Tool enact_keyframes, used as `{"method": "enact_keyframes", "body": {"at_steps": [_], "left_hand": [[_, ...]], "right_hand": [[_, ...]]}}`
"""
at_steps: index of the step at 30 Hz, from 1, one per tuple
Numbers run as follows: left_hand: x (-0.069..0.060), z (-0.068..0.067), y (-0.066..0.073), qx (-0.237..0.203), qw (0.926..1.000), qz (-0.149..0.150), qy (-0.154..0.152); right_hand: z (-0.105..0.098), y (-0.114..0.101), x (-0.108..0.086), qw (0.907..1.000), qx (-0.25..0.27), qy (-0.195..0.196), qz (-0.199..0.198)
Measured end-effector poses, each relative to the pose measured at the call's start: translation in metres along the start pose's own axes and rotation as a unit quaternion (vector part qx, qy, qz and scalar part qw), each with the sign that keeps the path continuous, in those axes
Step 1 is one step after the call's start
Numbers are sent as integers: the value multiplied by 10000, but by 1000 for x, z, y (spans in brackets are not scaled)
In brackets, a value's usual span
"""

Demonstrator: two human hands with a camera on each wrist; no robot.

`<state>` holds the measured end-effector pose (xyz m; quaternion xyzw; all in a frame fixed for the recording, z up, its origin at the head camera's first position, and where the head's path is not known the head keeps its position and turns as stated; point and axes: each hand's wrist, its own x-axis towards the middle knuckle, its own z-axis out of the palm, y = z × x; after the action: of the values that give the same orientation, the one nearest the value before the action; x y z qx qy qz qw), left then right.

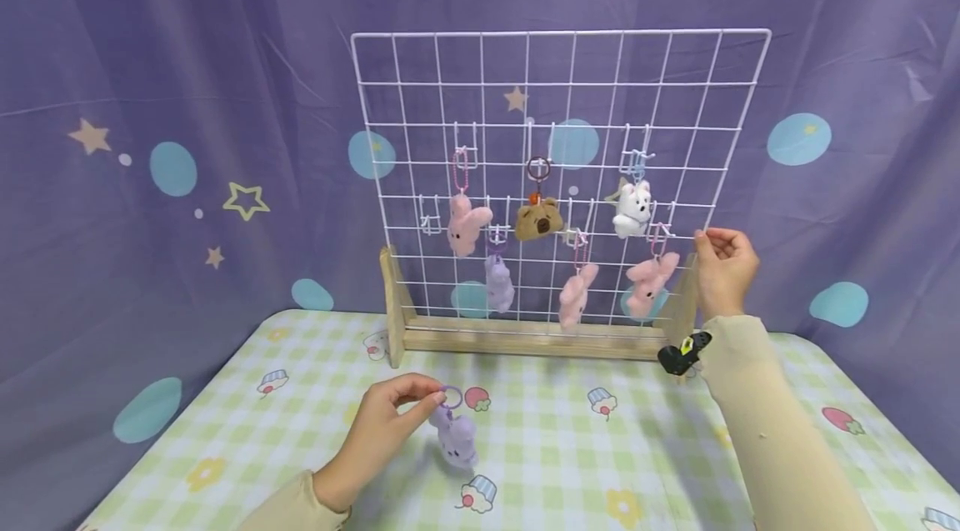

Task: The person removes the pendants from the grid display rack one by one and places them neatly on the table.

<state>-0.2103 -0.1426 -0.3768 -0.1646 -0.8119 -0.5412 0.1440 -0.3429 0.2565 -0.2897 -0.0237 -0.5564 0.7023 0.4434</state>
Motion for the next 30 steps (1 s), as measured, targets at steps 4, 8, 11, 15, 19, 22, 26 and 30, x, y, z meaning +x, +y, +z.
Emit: {"method": "enact_keyframes", "body": {"at_steps": [4,8,11,15,19,22,26,30], "left_hand": [[5,6,-4,-197,9997,-6,-172],[9,11,-6,-251,9995,30,-214],[12,14,-9,-249,9996,-29,-138],[18,19,-14,-207,9997,-146,-74],[25,22,-20,-58,9997,-175,-136],[30,25,-23,-23,9995,-152,-282],[35,30,-28,-215,9982,-292,-470],[40,35,-32,-338,9969,-487,-523]], "right_hand": [[0,0,0,10000,-9,-13,-18],[1,-1,0,10000,-78,-2,-38],[1,-1,0,9999,-100,1,-1],[1,-1,-1,10000,-90,-12,28],[1,-1,-1,9999,-105,-20,-23],[1,0,-1,10000,-69,-21,-23],[1,-1,-2,9999,-111,-21,-35],[0,-1,-2,9997,-213,-31,-83]]}}
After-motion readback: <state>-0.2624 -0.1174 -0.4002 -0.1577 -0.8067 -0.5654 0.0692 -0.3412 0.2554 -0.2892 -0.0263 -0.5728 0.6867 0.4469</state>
